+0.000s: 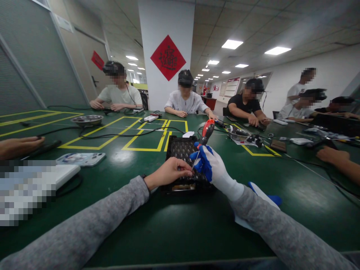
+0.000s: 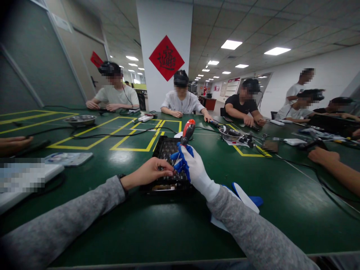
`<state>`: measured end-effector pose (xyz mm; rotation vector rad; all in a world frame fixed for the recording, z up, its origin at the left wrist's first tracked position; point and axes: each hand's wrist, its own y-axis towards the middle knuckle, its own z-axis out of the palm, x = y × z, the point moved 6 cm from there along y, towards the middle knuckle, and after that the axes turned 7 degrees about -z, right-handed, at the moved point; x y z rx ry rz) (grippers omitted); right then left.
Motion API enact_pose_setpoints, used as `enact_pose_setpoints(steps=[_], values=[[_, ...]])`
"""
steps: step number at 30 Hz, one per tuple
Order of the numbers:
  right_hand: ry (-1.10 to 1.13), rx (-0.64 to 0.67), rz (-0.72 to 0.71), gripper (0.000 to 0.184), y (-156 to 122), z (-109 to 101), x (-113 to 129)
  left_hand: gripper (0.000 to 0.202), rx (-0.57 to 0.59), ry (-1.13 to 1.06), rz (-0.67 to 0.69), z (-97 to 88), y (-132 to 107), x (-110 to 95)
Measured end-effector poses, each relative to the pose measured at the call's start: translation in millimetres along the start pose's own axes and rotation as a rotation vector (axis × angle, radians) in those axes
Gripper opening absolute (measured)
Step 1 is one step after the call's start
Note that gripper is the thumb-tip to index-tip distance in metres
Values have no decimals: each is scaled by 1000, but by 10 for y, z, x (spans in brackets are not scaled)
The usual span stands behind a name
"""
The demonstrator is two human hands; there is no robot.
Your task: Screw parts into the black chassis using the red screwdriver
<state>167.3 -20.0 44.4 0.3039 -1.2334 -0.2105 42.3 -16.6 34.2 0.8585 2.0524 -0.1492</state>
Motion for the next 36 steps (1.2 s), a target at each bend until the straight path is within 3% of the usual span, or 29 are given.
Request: enact_pose_setpoints(steps=[7,27,36], values=[[14,17,-35,44,4,-19,3,23,-32,108,62,-12,-7,-61],[21,27,-47,43,-4,0,-1,23,-38,41,29,-17,-16,-42],[-24,44,-26,50,-19,15,6,21,1,40,105,-17,-24,-84]])
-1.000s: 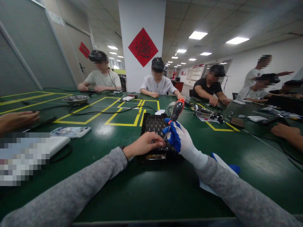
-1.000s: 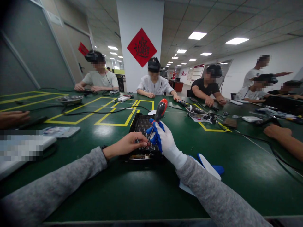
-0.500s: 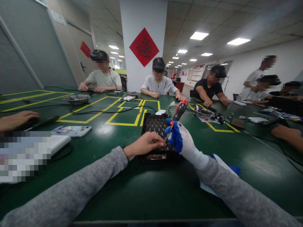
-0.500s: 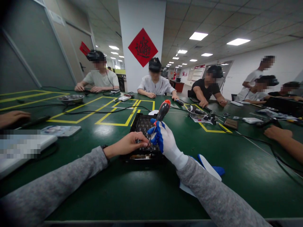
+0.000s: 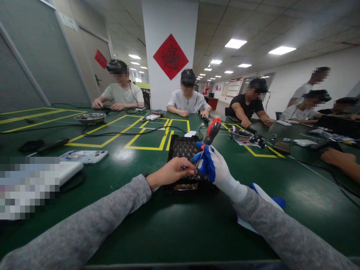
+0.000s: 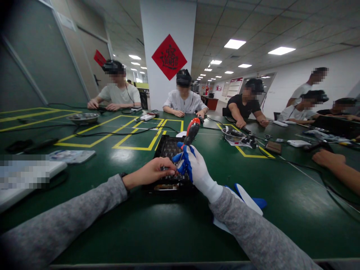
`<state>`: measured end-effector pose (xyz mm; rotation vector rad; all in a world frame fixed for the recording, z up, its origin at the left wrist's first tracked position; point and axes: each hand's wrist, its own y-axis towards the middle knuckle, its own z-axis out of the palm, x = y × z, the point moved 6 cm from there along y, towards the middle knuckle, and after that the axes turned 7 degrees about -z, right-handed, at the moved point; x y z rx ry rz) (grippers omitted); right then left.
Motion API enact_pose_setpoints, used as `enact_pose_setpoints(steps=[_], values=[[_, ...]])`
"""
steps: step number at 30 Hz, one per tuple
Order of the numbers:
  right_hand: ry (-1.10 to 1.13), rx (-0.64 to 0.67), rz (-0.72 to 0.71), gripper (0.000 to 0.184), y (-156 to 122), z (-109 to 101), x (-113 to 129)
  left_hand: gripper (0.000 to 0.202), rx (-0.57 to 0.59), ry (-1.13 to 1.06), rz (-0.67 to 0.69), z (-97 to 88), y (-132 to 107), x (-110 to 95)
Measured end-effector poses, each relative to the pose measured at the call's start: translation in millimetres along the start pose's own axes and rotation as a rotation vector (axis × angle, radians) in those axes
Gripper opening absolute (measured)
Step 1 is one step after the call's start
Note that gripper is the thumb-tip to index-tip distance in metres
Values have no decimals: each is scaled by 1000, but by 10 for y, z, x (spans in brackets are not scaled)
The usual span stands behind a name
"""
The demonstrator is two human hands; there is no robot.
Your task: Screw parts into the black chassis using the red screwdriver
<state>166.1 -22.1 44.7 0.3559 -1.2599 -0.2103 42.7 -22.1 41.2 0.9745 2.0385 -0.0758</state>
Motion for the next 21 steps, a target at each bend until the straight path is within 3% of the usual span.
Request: enact_pose_setpoints(steps=[6,14,21], values=[[-34,-8,-47,47,-12,-1,23,24,-33,-59,-72,20,13,67],[-42,57,-47,45,-26,28,24,15,6,-4,-16,12,-3,6],[-22,46,-66,39,-26,23,19,24,9,-53,-89,22,10,37]])
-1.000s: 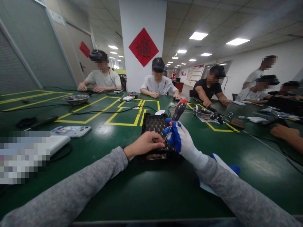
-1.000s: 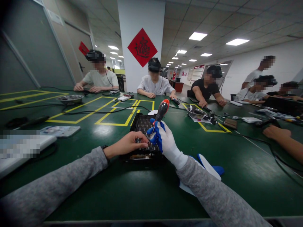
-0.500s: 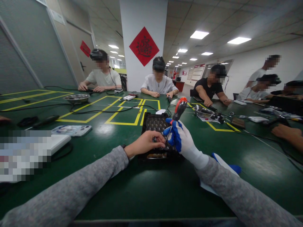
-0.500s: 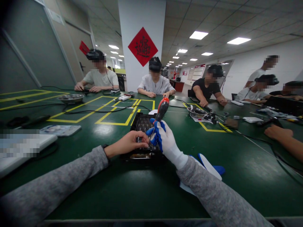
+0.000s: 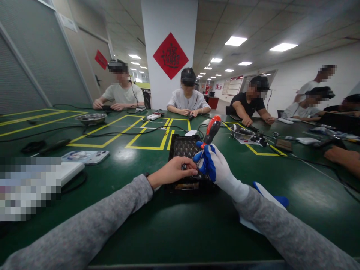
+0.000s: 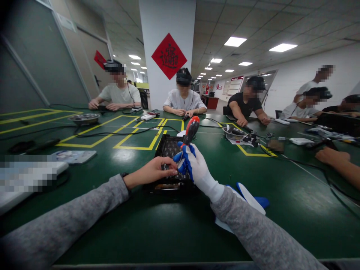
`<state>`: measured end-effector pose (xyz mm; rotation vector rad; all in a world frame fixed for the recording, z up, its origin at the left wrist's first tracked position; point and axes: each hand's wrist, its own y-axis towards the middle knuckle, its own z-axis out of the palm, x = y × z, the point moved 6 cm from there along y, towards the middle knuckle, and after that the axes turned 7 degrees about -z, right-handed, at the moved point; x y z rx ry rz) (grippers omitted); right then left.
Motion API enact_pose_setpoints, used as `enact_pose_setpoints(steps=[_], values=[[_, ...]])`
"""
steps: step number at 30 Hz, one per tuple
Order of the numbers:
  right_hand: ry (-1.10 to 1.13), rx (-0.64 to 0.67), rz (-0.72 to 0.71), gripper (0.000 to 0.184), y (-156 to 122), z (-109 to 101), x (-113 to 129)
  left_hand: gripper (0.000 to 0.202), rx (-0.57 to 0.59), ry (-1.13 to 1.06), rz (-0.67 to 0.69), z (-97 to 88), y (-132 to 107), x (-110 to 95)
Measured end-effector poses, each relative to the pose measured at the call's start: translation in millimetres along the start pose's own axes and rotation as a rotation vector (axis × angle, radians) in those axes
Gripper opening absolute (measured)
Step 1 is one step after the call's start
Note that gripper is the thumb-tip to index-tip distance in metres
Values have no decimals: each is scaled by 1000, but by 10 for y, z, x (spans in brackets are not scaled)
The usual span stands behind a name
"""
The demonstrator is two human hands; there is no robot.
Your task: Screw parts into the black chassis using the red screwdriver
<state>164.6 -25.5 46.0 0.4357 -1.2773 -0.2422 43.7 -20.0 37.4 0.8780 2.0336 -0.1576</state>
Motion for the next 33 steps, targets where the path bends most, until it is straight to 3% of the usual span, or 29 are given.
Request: enact_pose_setpoints(steps=[3,11,19,29,33], values=[[-16,7,-3,37,-1,-1,-2,24,-4,-15,-19,0,7,33],[-6,11,15,40,14,-9,-15,22,20,54,85,-8,-17,-25],[-14,27,2,38,-7,26,36,23,12,19,12,4,12,-13],[9,65,45,42,11,16,-27,19,45,-5,61,-2,-11,-24],[18,27,25,41,2,6,-4,24,16,3,8,7,0,-6]])
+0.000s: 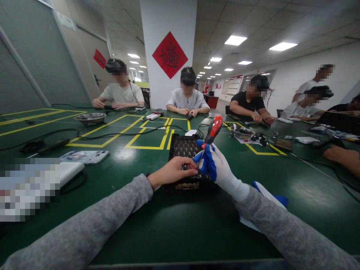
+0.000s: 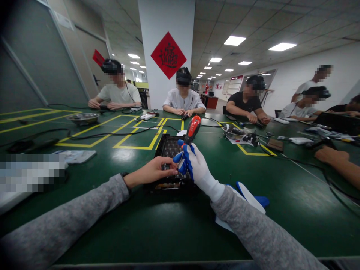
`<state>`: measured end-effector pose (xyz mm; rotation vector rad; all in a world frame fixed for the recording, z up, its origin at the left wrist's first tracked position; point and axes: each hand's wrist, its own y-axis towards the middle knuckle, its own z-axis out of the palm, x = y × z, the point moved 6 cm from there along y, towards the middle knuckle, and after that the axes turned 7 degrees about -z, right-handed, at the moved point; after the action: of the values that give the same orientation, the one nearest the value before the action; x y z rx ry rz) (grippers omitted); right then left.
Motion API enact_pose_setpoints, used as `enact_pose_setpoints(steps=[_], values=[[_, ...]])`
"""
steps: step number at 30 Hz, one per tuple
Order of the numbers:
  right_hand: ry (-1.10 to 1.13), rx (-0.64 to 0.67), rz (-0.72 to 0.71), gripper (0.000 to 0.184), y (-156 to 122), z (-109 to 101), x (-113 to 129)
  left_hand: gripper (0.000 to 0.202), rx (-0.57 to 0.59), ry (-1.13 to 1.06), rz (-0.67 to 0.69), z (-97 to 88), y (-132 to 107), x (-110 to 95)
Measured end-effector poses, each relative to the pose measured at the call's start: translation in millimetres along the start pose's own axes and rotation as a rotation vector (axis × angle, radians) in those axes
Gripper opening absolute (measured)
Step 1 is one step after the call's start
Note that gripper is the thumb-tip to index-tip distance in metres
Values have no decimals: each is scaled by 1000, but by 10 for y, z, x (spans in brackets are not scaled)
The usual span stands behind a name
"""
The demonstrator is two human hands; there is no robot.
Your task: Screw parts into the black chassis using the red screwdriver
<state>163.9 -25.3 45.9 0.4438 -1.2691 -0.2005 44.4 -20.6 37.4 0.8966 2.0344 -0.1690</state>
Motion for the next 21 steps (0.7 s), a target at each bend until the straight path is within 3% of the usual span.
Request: enact_pose_setpoints(steps=[9,16,21], values=[[-5,9,35,42,8,4,-16,21,7,8,39,-4,-29,-13],[-28,-8,-37,41,-2,11,24,23,-27,7,-11,-5,-5,8],[7,-6,11,43,11,7,-20,18,-16,-9,28,-14,-27,-13]])
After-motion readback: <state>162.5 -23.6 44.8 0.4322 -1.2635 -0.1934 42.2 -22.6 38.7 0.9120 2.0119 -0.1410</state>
